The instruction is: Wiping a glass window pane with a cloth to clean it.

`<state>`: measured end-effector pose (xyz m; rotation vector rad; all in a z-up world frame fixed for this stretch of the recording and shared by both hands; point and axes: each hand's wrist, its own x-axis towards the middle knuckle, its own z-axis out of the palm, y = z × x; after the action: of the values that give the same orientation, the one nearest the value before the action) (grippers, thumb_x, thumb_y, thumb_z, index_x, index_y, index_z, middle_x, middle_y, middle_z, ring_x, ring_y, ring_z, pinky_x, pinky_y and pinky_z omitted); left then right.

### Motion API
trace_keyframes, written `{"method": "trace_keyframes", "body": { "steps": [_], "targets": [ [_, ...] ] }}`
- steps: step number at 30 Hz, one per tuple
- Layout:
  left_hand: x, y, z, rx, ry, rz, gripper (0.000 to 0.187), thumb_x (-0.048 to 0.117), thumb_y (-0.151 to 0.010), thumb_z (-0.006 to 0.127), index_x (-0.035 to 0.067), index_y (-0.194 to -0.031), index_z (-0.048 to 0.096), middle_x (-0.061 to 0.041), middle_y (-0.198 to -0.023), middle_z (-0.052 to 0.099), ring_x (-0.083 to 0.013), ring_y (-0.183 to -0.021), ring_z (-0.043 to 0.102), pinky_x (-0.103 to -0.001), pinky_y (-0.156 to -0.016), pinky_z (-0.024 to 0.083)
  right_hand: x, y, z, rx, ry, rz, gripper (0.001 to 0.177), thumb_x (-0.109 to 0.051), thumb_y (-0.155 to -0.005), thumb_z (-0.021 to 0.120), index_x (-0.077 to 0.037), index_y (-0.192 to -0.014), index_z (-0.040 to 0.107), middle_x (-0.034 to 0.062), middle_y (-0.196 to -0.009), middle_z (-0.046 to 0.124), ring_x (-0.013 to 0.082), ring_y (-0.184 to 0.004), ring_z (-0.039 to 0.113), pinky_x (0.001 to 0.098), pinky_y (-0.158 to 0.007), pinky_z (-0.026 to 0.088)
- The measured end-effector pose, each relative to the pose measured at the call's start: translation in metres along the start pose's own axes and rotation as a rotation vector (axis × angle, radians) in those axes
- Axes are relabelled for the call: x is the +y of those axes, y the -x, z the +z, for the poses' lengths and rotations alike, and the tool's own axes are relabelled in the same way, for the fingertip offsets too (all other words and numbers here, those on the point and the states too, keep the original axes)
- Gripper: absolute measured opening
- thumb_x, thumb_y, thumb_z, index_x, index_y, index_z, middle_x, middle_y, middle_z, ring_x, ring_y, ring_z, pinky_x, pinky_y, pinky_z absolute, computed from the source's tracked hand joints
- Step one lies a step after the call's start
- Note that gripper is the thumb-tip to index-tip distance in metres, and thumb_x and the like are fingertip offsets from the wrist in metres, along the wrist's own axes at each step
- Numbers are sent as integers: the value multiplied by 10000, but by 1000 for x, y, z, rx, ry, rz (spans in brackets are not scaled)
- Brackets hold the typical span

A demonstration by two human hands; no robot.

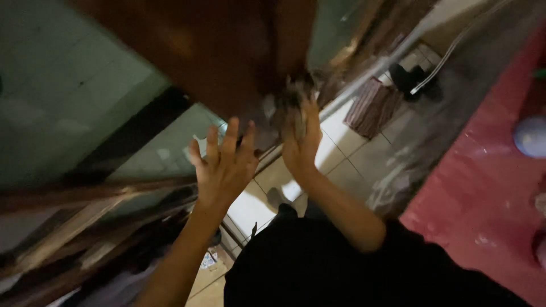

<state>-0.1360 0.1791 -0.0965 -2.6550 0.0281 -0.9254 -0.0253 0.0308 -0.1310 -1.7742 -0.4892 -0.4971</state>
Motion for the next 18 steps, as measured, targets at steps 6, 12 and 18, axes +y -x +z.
{"method": "trace_keyframes", "body": {
  "steps": [6, 12, 18],
  "targets": [
    [-29, 38, -30, -55, -35, -167, 505, 310, -1000, 688, 209, -1493, 634, -170, -1575, 419, -373, -1317, 516, -601, -1063, 417, 24, 72, 28, -313, 36, -52, 502, -57, -946, 728, -5, -1400, 522, 290, -1555, 443, 463, -1514, 396, 514, -1265, 320],
    [-26, 64, -63, 3, -3, -299, 508, 228, -1000, 717, 175, -1501, 655, -239, -1575, 456, -441, -1416, 480, -555, -1193, 423, -25, 31, 32, -121, -38, -336, 464, -119, -1004, 665, 36, -1410, 505, 347, -1570, 353, 553, -1503, 302, 597, -1265, 277],
    [-32, 78, -88, -10, -114, -390, 509, 295, -986, 720, 192, -1482, 668, -249, -1582, 405, -412, -1485, 338, -627, -1239, 225, -31, 73, 47, -460, 162, -298, 467, -225, -988, 528, -44, -1403, 642, 267, -1388, 548, 519, -1446, 444, 675, -1318, 245]
  ]
}}
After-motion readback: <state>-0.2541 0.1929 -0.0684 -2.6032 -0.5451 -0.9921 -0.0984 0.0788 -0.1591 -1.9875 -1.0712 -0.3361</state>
